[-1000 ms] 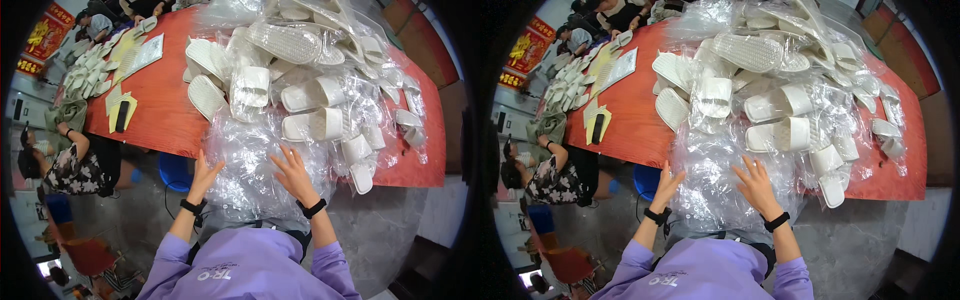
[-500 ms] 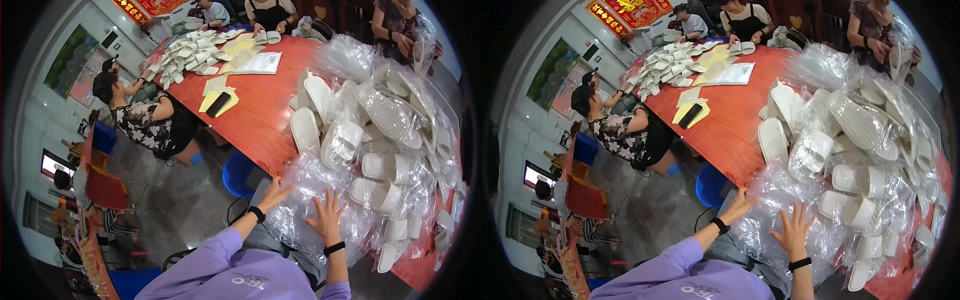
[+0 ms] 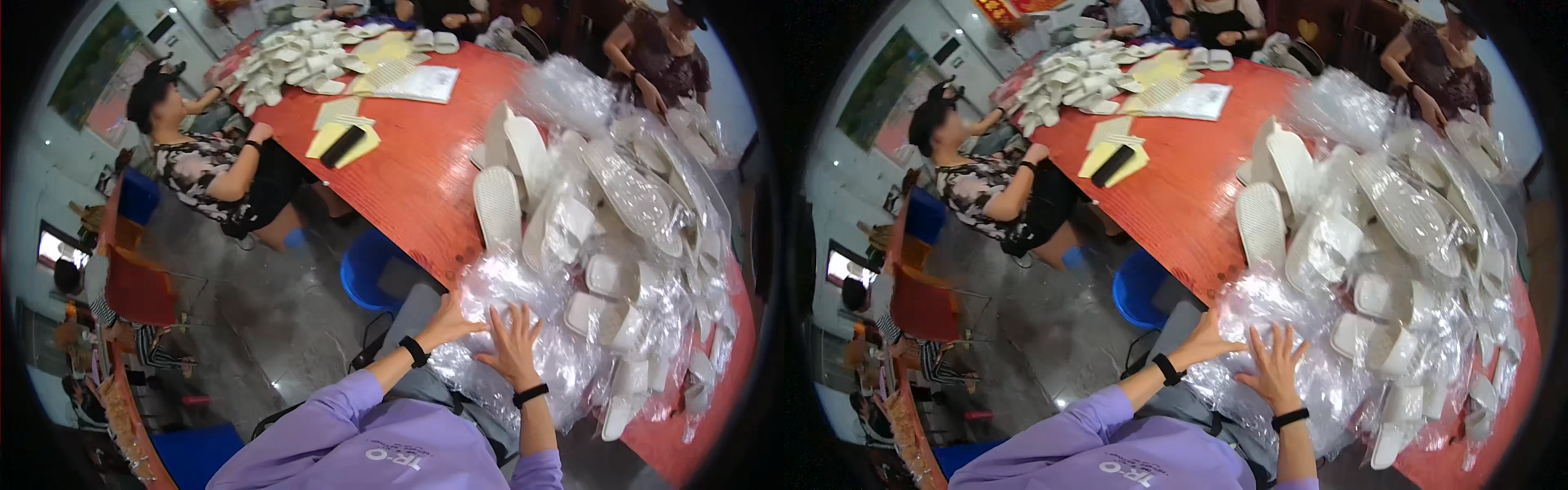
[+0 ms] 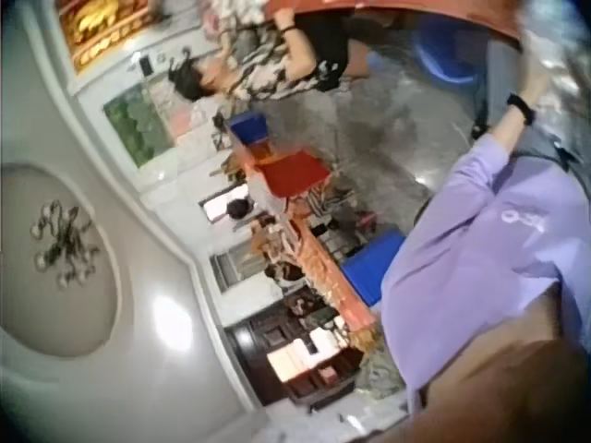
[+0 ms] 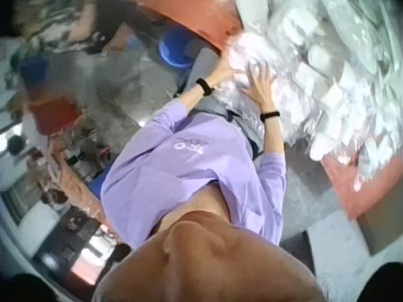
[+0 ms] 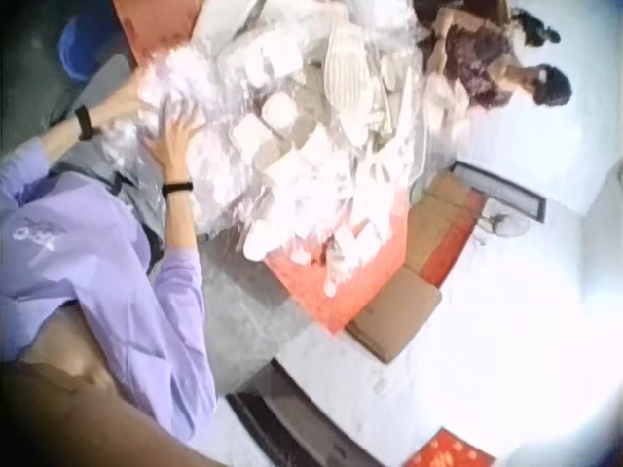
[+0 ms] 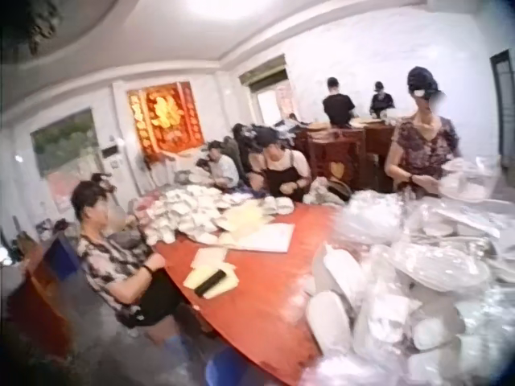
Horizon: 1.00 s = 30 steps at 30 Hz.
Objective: Placing pairs of white slippers into plastic bags and organizing them from a large sack.
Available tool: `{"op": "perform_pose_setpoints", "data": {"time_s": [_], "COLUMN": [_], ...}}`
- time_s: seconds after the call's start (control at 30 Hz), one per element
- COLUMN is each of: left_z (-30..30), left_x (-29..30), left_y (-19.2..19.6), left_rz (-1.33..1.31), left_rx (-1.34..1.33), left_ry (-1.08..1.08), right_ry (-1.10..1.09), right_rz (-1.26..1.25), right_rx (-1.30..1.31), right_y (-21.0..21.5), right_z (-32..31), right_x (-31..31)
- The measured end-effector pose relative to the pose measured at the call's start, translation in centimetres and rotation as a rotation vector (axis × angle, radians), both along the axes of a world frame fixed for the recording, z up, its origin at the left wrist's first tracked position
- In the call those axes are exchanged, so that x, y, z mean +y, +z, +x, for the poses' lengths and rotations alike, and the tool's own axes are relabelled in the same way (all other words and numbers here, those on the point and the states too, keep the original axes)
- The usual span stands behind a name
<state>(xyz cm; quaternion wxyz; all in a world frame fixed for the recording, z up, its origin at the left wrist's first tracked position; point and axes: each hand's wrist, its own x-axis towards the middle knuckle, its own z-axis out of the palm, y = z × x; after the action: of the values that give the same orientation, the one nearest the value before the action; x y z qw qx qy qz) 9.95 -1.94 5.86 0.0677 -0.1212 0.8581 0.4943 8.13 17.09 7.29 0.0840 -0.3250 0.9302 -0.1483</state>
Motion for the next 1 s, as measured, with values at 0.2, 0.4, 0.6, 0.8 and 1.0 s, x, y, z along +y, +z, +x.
{"op": "perform_pose_setpoints", "data": {"time_s": [0.2,0.4,0.6,0.8,1.0], "left_z": [-0.1,2.7,3.4,3.3,-1.5], "left_x": [0.4,-5.2,-15.9,-33.5,-40.3], "left_y": [-1.9,3.7,7.1,5.5,16.6], "left_rz": [0.798,0.829,0.540,0.337,0.625], "left_rx": [0.051,-0.190,0.026,0.212,0.141], "left_ry": [0.101,0.171,0.303,0.331,0.252], "right_ry": [0.050,-0.339,-0.549,-0.594,-0.568], "right_rz": [-0.064,-0.655,-0.917,-1.070,-0.689], "right_rx": [-0.124,-0.290,-0.519,-0.536,-0.258], "right_y": [-0.9,4.0,2.9,5.9,1.0], "right_z": [-0.9,-7.0,-8.0,-4.8,-3.5], "right_x": [1.1,8.2,14.7,13.3,14.2]}}
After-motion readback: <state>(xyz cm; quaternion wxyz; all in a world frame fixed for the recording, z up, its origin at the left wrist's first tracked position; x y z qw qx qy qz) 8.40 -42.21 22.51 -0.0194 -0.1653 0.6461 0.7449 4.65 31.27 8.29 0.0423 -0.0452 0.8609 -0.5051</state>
